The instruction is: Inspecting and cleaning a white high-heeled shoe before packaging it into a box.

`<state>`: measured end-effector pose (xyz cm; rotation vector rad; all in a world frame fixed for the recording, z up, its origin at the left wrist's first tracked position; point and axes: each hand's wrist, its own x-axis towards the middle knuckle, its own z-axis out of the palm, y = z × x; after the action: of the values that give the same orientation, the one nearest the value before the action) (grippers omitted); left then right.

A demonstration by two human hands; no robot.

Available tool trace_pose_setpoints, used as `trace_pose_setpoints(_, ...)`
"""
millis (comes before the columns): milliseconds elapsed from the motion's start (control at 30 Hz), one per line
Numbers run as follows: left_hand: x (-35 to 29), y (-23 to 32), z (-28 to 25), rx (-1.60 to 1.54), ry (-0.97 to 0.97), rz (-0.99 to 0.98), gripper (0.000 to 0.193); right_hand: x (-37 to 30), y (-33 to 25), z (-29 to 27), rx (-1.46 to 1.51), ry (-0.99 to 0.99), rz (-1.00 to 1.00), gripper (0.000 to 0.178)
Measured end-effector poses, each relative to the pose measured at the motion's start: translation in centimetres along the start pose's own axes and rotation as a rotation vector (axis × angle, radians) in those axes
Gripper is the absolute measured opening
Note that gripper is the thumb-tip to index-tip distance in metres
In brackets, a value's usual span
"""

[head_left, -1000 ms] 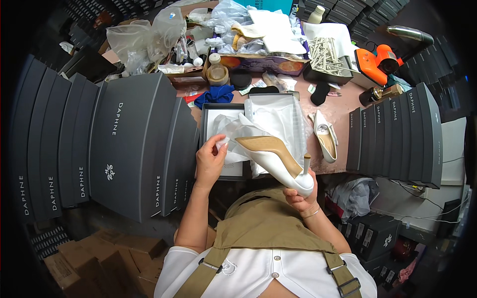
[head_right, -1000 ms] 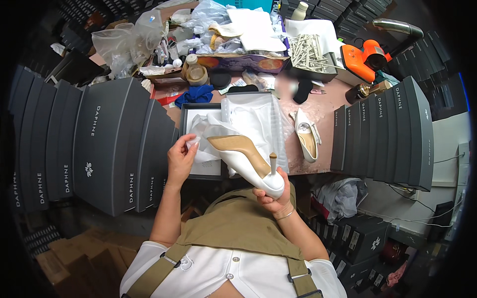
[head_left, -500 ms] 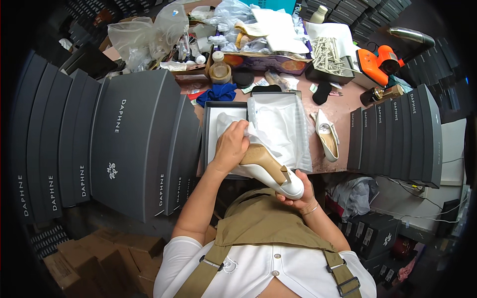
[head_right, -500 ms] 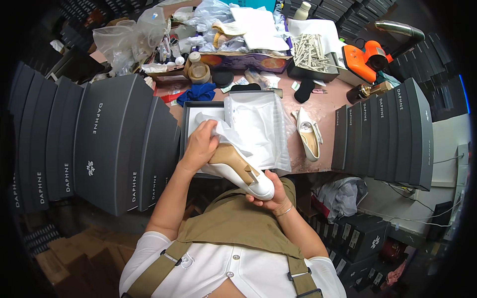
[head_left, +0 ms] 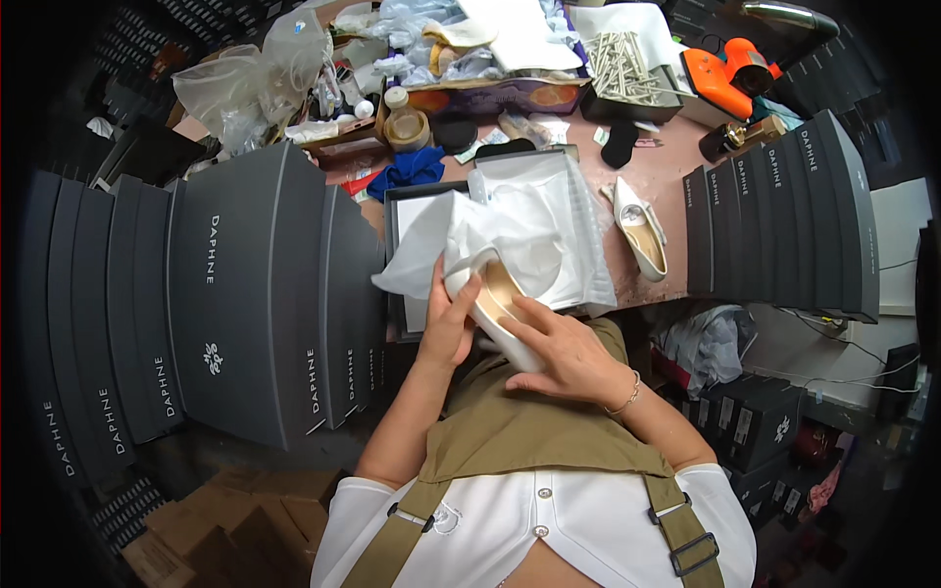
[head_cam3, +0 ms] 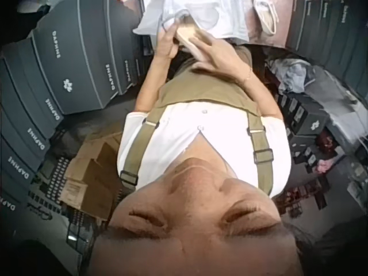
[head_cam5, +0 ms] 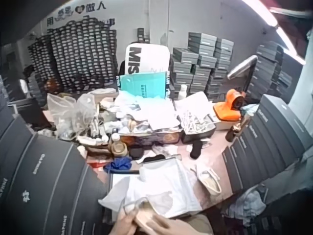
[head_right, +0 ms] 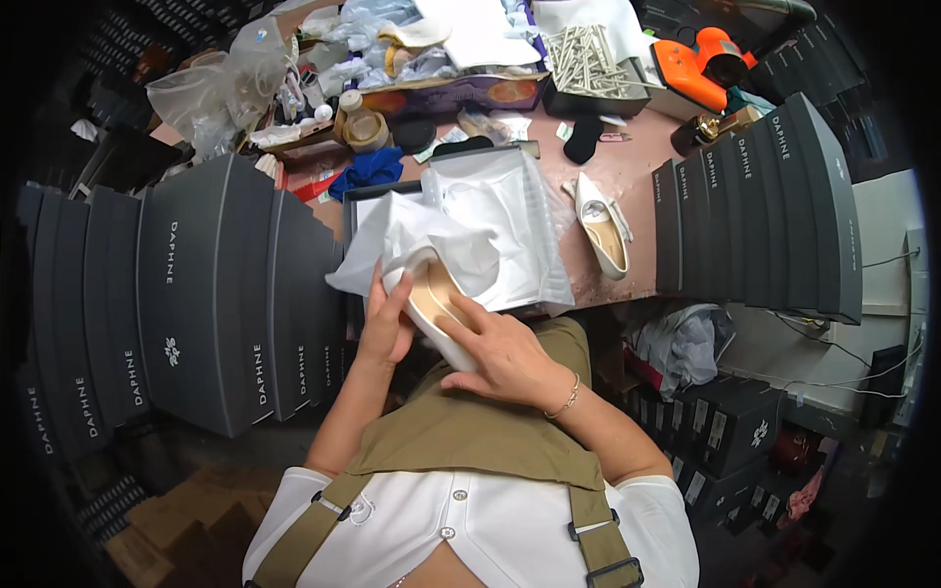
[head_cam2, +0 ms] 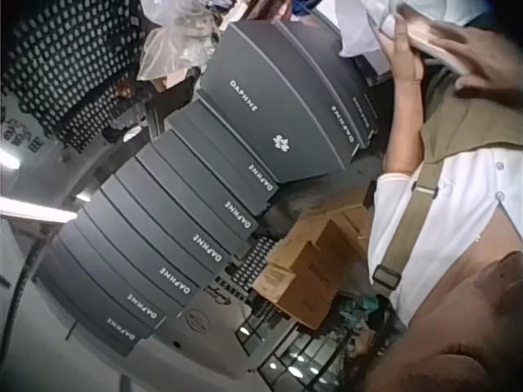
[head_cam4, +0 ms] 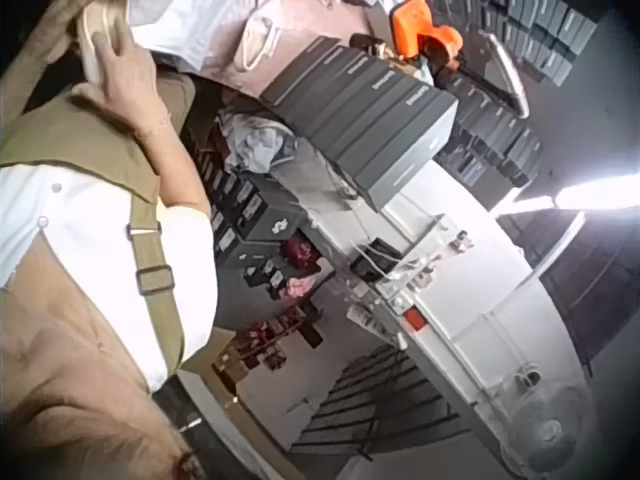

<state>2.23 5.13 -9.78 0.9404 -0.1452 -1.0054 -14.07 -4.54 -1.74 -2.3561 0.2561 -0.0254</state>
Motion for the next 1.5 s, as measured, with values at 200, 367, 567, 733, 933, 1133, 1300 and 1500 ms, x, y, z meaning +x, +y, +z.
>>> trace_pose_setpoints(200,-0.1,5.5,-3.3,-0.21,-0.062,0.079,0.051,-1.2,0.9,2.9,0.432,0.173,0.003,0.095)
trace_pose_setpoints(367,0.2,5.6,-2.6,-0.112,0.082,0.187,0.05,-1.0,1.1,3.3,0.47,0.128,-0.026,0.091)
trace_pose_setpoints(567,0.9,4.7,-1.8,-0.155,-0.005,0.113,0.052,-0.8,1.5,3.8,0.509,0.11,-0.025,0.092)
trace_pose_setpoints(733,1.8,2.9,0.0,-0.147,0.112,0.028,0.048,0.3,1.0,4.3,0.276,0.262,-0.045,0.087)
trace_pose_setpoints(933,2.5,2.7,-2.1,0.031,0.034,0.091,0.04,0.0,1.4,2.0,0.171,0.289,-0.047,0.056)
trace_pose_setpoints(1133,2.1,5.0,-1.7,1.095,0.222,0.932,0.023,-1.0,2.2,0.0,0.624,0.144,0.013,0.054)
trace_pose_setpoints(1300,-0.3,7.1,0.2,1.045,0.09,0.969,0.032,-0.2,2.1,0.2,1.66,0.167,0.388,0.063)
trace_pose_setpoints(1500,-2.4,5.2,4.1,1.126,-0.12,0.995,0.02,4.1,0.1,4.1,0.58,0.449,0.09,0.046)
